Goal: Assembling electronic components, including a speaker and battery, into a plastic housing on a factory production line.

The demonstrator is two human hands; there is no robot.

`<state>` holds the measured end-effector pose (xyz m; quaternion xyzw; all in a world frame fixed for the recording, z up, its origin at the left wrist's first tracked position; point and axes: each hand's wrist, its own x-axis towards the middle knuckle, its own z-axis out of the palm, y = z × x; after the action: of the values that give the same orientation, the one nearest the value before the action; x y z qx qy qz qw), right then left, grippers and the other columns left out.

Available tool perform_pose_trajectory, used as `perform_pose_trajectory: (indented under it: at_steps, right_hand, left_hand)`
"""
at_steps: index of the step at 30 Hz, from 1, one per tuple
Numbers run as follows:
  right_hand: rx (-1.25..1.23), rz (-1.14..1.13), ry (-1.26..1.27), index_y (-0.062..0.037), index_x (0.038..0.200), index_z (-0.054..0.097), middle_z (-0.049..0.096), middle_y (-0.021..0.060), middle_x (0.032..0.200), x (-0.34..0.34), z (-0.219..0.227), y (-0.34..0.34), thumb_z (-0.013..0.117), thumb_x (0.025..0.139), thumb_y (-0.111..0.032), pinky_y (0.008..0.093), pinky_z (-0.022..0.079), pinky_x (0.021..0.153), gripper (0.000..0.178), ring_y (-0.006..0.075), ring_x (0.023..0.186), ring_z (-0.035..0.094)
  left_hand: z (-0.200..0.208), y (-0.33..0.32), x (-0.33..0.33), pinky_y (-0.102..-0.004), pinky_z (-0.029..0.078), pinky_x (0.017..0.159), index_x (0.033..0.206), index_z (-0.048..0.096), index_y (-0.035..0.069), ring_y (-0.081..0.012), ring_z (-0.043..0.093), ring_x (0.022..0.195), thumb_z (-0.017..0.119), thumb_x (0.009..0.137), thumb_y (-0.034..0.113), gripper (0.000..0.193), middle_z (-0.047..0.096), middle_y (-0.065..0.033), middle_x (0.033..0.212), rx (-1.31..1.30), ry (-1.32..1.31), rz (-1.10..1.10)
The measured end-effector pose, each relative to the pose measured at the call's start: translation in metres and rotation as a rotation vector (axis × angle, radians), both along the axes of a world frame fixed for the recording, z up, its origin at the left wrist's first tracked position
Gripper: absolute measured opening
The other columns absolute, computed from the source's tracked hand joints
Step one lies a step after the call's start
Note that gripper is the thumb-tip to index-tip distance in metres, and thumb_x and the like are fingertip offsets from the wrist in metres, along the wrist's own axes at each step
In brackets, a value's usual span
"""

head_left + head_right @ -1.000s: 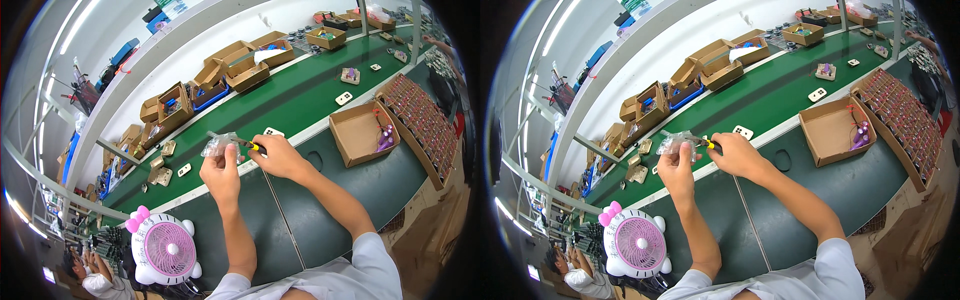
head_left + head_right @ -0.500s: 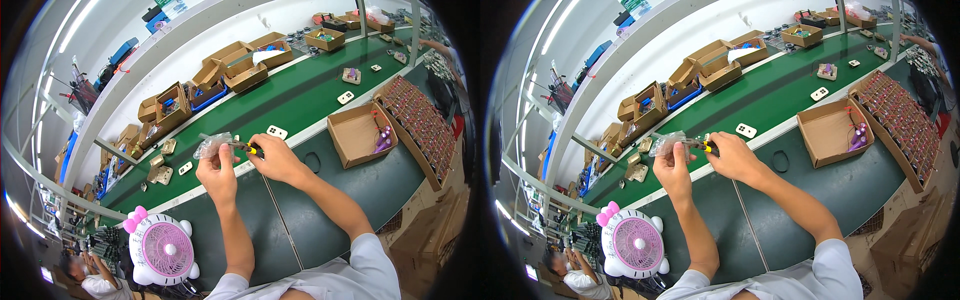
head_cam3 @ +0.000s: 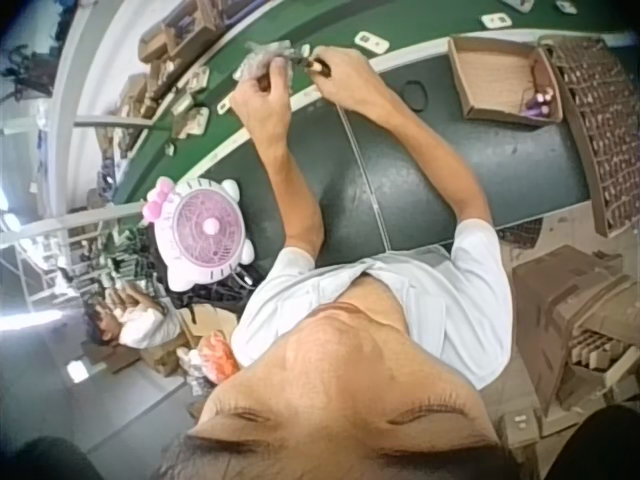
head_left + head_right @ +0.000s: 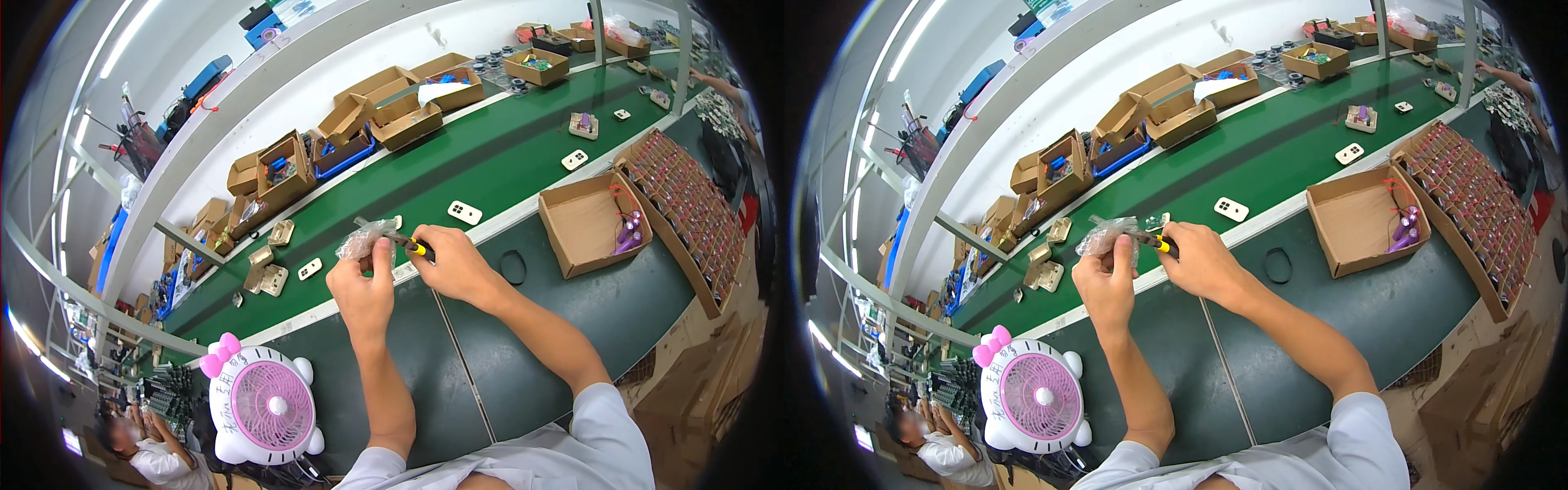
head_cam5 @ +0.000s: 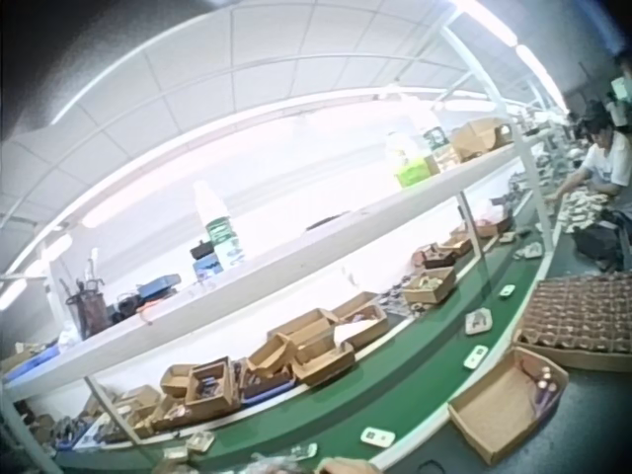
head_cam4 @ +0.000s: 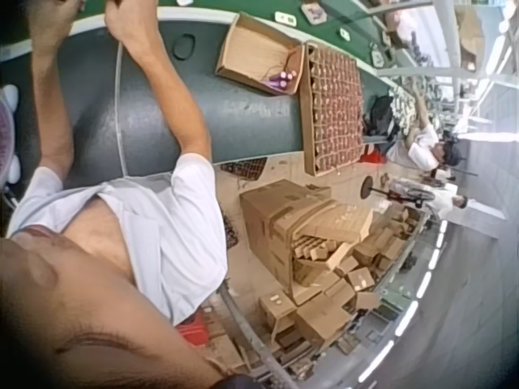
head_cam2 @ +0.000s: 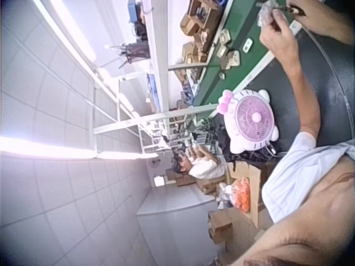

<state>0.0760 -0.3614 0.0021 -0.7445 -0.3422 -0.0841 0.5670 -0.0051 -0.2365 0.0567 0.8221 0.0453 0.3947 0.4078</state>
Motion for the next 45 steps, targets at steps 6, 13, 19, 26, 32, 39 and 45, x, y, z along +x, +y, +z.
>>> perform_pose_trajectory:
  at_steps: [6, 13, 19, 26, 32, 39, 45]
  right_hand:
    - [0.023, -0.047, 0.063, 0.0020, 0.080, 0.063, 0.059, 0.0183, 0.064, -0.009, 0.004, 0.004, 0.074, 0.086, -0.016, 0.0421, 0.045, 0.054, 0.022, 0.0365, 0.055, 0.057]
    - [0.094, 0.024, -0.025, 0.0019, 0.074, 0.063, 0.061, 0.0226, 0.065, 0.005, -0.012, 0.005, 0.073, 0.085, -0.014, 0.0434, 0.048, 0.054, 0.022, 0.0431, 0.059, 0.060]
    - [0.070, 0.042, -0.028, 0.0007, 0.073, 0.062, 0.062, 0.0226, 0.065, 0.012, -0.022, 0.005, 0.073, 0.083, -0.012, 0.0432, 0.049, 0.055, 0.019, 0.0422, 0.060, 0.062]
    - [0.083, 0.007, -0.093, 0.0011, 0.075, 0.063, 0.063, 0.0208, 0.067, 0.021, -0.026, 0.003, 0.074, 0.082, -0.012, 0.0447, 0.050, 0.058, 0.019, 0.0412, 0.062, 0.063]
    - [0.089, 0.035, -0.078, 0.0020, 0.087, 0.066, 0.064, 0.0166, 0.072, 0.014, -0.010, 0.000, 0.074, 0.085, -0.011, 0.0372, 0.048, 0.058, 0.015, 0.0297, 0.060, 0.060]
    - [0.040, 0.100, 0.101, 0.0033, 0.087, 0.066, 0.066, 0.0201, 0.075, 0.005, 0.003, -0.002, 0.070, 0.087, -0.016, 0.0436, 0.049, 0.062, 0.020, 0.0364, 0.065, 0.063]
    - [-0.008, 0.112, 0.120, 0.0033, 0.090, 0.067, 0.066, 0.0207, 0.076, 0.004, 0.008, -0.006, 0.069, 0.087, -0.019, 0.0445, 0.050, 0.066, 0.022, 0.0374, 0.069, 0.065]
  left_hand:
    - [0.001, -0.001, -0.003, -0.0242, 0.043, 0.049, 0.098, 0.072, -0.006, -0.0066, 0.055, 0.055, 0.069, 0.097, 0.015, 0.021, 0.066, -0.0038, 0.071, -0.046, 0.036, 0.010]
    - [0.013, -0.014, -0.013, -0.0265, 0.042, 0.049, 0.095, 0.069, -0.004, -0.0076, 0.055, 0.054, 0.068, 0.098, 0.015, 0.019, 0.063, -0.0031, 0.067, -0.051, 0.116, -0.071]
    - [0.016, -0.025, -0.013, -0.0311, 0.044, 0.056, 0.093, 0.067, -0.002, -0.0146, 0.055, 0.057, 0.067, 0.095, 0.008, 0.010, 0.063, -0.0090, 0.071, -0.025, 0.189, 0.004]
    - [0.006, -0.022, -0.002, -0.0308, 0.044, 0.054, 0.095, 0.070, -0.002, -0.0134, 0.056, 0.056, 0.069, 0.094, 0.008, 0.010, 0.063, -0.0085, 0.068, 0.091, 0.096, 0.033]
    - [0.001, -0.007, -0.001, -0.0230, 0.047, 0.050, 0.104, 0.071, -0.005, -0.0083, 0.058, 0.058, 0.069, 0.099, 0.018, 0.023, 0.068, -0.0042, 0.079, -0.227, 0.064, -0.059]
    - [0.002, -0.002, -0.001, -0.0266, 0.049, 0.056, 0.098, 0.070, -0.005, -0.0098, 0.062, 0.060, 0.068, 0.098, 0.014, 0.020, 0.070, -0.0076, 0.074, -0.266, 0.066, -0.063]
    - [-0.001, 0.004, 0.000, -0.0267, 0.051, 0.064, 0.099, 0.070, -0.006, -0.0098, 0.063, 0.067, 0.067, 0.098, 0.015, 0.021, 0.069, -0.0070, 0.075, -0.190, 0.038, -0.043]
